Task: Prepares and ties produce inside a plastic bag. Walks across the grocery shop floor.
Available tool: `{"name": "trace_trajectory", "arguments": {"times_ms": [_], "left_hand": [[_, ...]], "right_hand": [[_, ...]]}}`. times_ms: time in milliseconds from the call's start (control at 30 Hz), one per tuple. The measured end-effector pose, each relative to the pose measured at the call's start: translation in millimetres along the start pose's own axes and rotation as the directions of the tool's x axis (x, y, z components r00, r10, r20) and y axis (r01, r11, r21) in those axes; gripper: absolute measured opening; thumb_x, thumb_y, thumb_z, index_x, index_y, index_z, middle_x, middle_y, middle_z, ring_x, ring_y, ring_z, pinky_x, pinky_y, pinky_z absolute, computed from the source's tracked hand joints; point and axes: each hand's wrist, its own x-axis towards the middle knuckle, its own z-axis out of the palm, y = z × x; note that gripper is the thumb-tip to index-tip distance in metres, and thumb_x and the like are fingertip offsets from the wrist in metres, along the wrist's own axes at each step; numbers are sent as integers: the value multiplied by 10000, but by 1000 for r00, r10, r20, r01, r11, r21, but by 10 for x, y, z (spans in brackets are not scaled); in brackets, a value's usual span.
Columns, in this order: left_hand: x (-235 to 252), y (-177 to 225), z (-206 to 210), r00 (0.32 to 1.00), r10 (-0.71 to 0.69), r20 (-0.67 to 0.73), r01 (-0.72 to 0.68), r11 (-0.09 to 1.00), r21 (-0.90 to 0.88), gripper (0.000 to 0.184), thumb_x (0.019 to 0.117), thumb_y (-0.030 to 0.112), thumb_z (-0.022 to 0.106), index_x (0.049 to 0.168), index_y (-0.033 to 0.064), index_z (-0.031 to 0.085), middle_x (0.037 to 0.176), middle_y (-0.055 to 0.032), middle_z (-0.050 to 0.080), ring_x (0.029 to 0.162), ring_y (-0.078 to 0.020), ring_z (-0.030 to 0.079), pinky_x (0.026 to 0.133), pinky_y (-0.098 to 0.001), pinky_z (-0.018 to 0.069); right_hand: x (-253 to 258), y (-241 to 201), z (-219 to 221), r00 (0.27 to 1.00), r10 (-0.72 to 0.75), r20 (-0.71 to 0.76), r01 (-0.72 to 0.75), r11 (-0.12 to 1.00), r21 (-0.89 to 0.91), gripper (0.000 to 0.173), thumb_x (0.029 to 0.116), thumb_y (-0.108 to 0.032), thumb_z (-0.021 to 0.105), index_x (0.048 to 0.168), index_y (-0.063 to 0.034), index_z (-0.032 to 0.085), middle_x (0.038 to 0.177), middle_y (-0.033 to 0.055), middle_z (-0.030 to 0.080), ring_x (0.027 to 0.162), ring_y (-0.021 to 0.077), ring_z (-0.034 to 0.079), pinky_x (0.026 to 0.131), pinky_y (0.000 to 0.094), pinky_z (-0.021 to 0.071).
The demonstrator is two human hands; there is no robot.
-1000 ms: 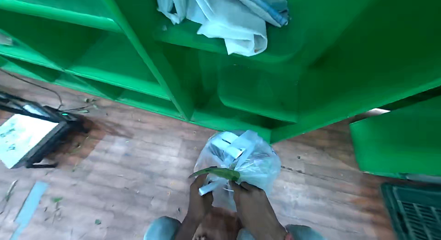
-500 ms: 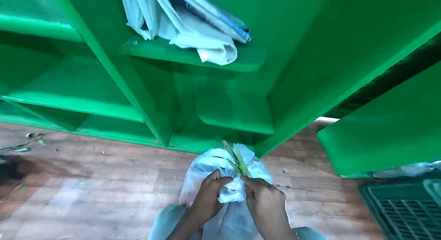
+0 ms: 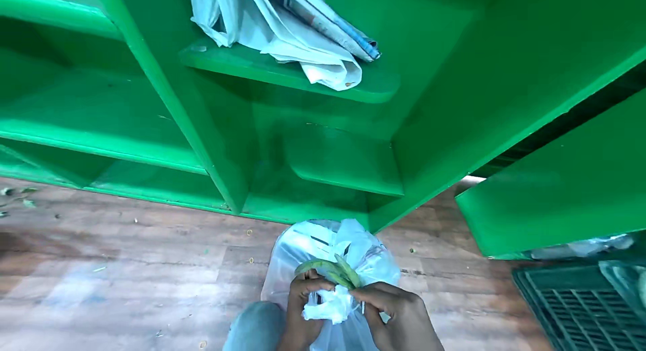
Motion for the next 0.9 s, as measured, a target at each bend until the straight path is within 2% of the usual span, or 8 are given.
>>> {"name": "trace_trajectory", "arguments": {"times_ms": [67, 167, 300, 433, 567, 700, 767, 900], "left_hand": [[18, 42, 5, 999, 48, -13, -48, 998, 41, 48, 830, 203, 764, 870, 218, 785, 831, 98, 610, 905, 40, 559, 913, -175, 439], [11, 225, 79, 996, 80, -44, -74, 990, 118, 53, 800, 177, 763, 828, 167, 807, 810, 50, 537, 850, 32, 520, 782, -129, 429], [-30, 516, 148, 999, 28, 22, -32, 977, 211, 91, 750, 54, 731, 798, 70, 806, 830, -17, 542, 873, -5, 534, 788, -126, 441], [-105, 305, 44, 996, 91, 6, -91, 975, 204, 75, 763, 116, 745, 800, 134, 807, 816, 9, 545, 854, 9, 538, 765, -119, 440], [-137, 223, -94, 991, 129, -17, -125, 978, 168, 43, 796, 186, 769, 821, 169, 800, 850, 21, 595, 900, 16, 554, 811, -124, 450], [-206, 259, -92, 993, 99, -59, -89, 985, 150, 49, 771, 137, 766, 793, 152, 807, 828, 33, 570, 877, 20, 539, 788, -121, 441], [-237, 287, -102, 993, 97, -65, -86, 984, 153, 34, 779, 158, 768, 788, 147, 799, 837, 33, 592, 902, 25, 545, 813, -124, 443], [-283, 280, -137, 993, 80, -89, -71, 993, 97, 68, 825, 210, 764, 787, 168, 802, 854, 54, 639, 922, 41, 570, 842, -130, 469]], "right_hand": [[-42, -63, 66, 997, -45, -57, 41, 997, -63, 293, 851, 26, 620, 1033, -81, 822, 910, 101, 772, 795, 212, 744, 719, 353, 616], [-34, -61, 122, 983, -63, -170, 36, 987, -158, 305, 818, 13, 618, 993, -118, 832, 913, 79, 772, 802, 203, 743, 712, 341, 613], [26, -15, 51, 981, -63, -184, 29, 983, -183, 315, 809, 8, 595, 965, -128, 832, 916, 52, 775, 792, 189, 742, 692, 341, 609], [-35, 98, 150, 957, -231, -176, 187, 954, -236, 288, 831, -53, 587, 965, -142, 827, 851, 35, 748, 756, 167, 712, 675, 292, 589], [-133, -72, 194, 943, -283, -175, 249, 949, -193, 162, 974, -124, 647, 1043, -73, 785, 839, 55, 754, 774, 154, 715, 739, 253, 589], [-157, -101, 301, 930, -288, -227, 241, 947, -213, 127, 954, -162, 679, 963, -74, 770, 757, 28, 739, 681, 112, 702, 661, 217, 583], [-201, -101, 329, 899, -395, -188, 337, 900, -278, 104, 960, -95, 650, 929, -75, 748, 822, 41, 748, 763, 130, 714, 714, 214, 583], [-250, -101, 295, 774, -632, -32, 569, 717, -403, 166, 998, -59, 594, 1078, -83, 737, 1020, 71, 771, 905, 170, 724, 802, 237, 574]]}}
